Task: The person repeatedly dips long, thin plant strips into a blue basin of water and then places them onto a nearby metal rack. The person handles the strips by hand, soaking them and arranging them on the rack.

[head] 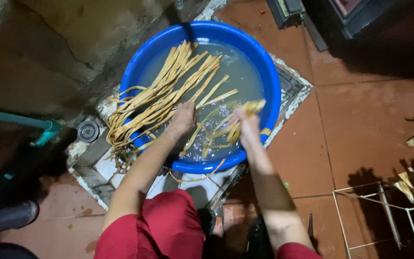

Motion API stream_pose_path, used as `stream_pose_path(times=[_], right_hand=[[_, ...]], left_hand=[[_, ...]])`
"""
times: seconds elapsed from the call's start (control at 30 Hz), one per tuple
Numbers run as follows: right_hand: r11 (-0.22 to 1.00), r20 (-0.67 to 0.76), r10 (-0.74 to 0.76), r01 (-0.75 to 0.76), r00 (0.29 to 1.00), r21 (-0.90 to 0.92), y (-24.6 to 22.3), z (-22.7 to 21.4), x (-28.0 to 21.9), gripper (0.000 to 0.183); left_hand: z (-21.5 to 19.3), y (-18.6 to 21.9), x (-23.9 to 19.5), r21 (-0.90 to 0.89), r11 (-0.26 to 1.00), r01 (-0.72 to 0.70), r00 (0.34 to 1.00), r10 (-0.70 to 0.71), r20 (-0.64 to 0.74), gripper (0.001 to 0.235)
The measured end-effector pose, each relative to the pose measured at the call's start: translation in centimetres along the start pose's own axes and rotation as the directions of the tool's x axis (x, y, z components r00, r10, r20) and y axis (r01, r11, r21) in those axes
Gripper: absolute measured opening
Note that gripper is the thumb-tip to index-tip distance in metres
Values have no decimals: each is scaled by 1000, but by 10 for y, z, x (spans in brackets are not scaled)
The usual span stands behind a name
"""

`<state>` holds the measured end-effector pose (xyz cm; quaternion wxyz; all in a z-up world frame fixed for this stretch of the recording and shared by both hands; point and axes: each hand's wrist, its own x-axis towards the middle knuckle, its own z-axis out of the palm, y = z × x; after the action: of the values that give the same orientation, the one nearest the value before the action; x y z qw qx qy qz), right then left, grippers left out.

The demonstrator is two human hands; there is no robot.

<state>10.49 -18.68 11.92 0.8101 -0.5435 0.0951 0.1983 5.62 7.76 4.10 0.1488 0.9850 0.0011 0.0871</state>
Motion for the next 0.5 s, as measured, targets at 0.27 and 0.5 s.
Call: stream_pose_path(times=[0.27, 0.5], right_hand=[[965, -7, 230, -227, 973, 134, 40, -13, 1, 19], [934, -58, 58, -34, 997, 355, -2, -17, 8, 23]], left_hand=[[-12, 49, -2, -407, 897, 173, 979, -201, -29, 17], [-50, 103, -48, -627, 770, 118, 990, -143, 10, 20]])
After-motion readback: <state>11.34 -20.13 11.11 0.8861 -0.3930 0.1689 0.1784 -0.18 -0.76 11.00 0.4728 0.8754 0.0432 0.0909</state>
